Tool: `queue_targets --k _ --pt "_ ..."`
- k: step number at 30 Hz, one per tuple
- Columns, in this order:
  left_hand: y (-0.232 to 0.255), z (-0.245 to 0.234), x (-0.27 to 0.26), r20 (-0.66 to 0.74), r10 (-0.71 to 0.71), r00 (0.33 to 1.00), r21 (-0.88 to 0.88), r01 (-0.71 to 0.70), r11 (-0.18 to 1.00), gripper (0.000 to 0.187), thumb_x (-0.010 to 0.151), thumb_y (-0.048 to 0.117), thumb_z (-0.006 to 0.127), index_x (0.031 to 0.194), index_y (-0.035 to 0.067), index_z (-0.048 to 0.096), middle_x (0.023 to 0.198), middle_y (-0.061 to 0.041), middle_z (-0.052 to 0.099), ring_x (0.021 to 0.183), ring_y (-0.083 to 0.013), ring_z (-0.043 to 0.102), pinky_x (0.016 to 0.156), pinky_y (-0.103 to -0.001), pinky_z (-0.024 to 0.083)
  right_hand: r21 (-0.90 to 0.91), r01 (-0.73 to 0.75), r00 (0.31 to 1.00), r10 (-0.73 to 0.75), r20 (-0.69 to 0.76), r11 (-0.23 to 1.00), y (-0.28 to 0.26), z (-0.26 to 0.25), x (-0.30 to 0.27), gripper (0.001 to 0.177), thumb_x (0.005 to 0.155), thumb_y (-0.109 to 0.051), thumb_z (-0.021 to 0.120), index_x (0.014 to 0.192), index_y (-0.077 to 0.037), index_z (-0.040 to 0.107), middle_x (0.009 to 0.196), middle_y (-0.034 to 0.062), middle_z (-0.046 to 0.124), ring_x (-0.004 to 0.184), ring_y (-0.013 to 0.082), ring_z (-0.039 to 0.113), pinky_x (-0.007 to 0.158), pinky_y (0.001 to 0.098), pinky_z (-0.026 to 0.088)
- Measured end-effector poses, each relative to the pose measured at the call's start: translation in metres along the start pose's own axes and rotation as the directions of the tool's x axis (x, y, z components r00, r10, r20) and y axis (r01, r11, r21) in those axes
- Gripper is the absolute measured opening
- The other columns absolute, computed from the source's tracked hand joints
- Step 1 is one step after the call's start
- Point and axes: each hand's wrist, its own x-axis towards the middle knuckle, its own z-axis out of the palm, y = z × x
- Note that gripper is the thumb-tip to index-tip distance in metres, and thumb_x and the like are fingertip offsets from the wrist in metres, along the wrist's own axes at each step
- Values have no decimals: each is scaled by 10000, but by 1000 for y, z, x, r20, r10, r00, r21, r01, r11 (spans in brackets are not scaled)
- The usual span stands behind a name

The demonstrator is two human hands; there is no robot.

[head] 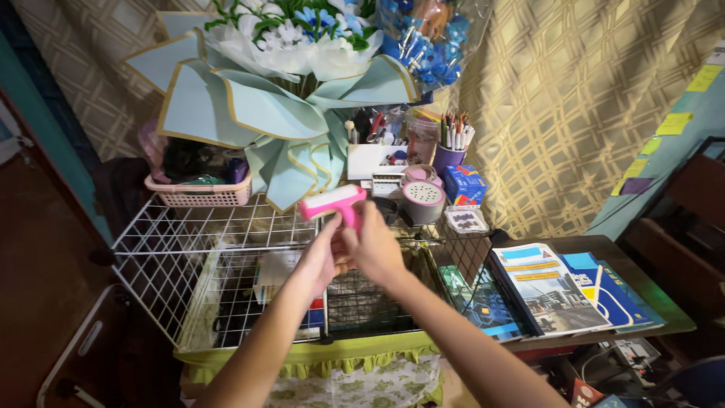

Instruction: The person removes several books from a wire storage rack and places them on a nearby table. The person then moves various small items, including a hairbrush, a clock, a box, and a pen holder, from the rack to the table.

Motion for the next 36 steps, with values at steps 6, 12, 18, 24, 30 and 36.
queue_targets --k 6,12,18,24,30,36 --pt "2 9 -19 -71 91 993 -57 -95 994 341 967 462 580 1178 209 668 1009 8 707 848 -126 664 704 -349 492 25 -29 995 27 97 999 -28 -12 -21 372 926 -338 593 1211 -106 535 1110 172 709 994 365 699 840 475 546" --pt "16 -4 -36 -139 79 987 -109 -95 989 359 1041 414 442 1214 117 544 1083 -81 688 982 -226 684 821 -497 568 -42 -169 971 173 163 985 -25 -24 2 297 925 -413 579 1069 -160 633 1001 84 768 913 278 745 827 423 567" --pt "19 -25 -56 -25 106 994 -255 -109 961 303 1019 368 460 1091 75 494 1004 -132 618 1100 -449 690 915 -637 536 -288 87 994 -101 -34 954 26 -21 24 377 867 -336 682 1187 -139 641 1169 122 618 1136 348 540 927 461 485" --pt "11 -49 -75 -91 115 989 -269 -136 954 309 1039 364 469 1091 62 502 923 -112 577 875 -322 645 837 -545 543 -476 60 998 -59 18 877 67 -9 34 606 832 -464 711 1272 -65 591 1281 128 546 1224 352 451 967 501 407" --pt "15 -56 -92 -157 97 983 -243 -133 961 327 1049 373 447 1084 53 504 857 -94 547 695 -226 532 663 -428 479 -580 36 998 1 63 814 89 6 38 612 876 -518 674 1271 -58 594 1316 132 531 1237 343 440 980 526 380" --pt "23 -47 -111 -164 58 985 -245 -98 964 305 1036 349 434 1055 58 522 791 -69 540 632 -197 503 615 -402 453 -583 70 997 -43 60 809 111 15 35 455 900 -372 671 1237 -71 619 1232 117 593 1187 339 496 946 496 448"
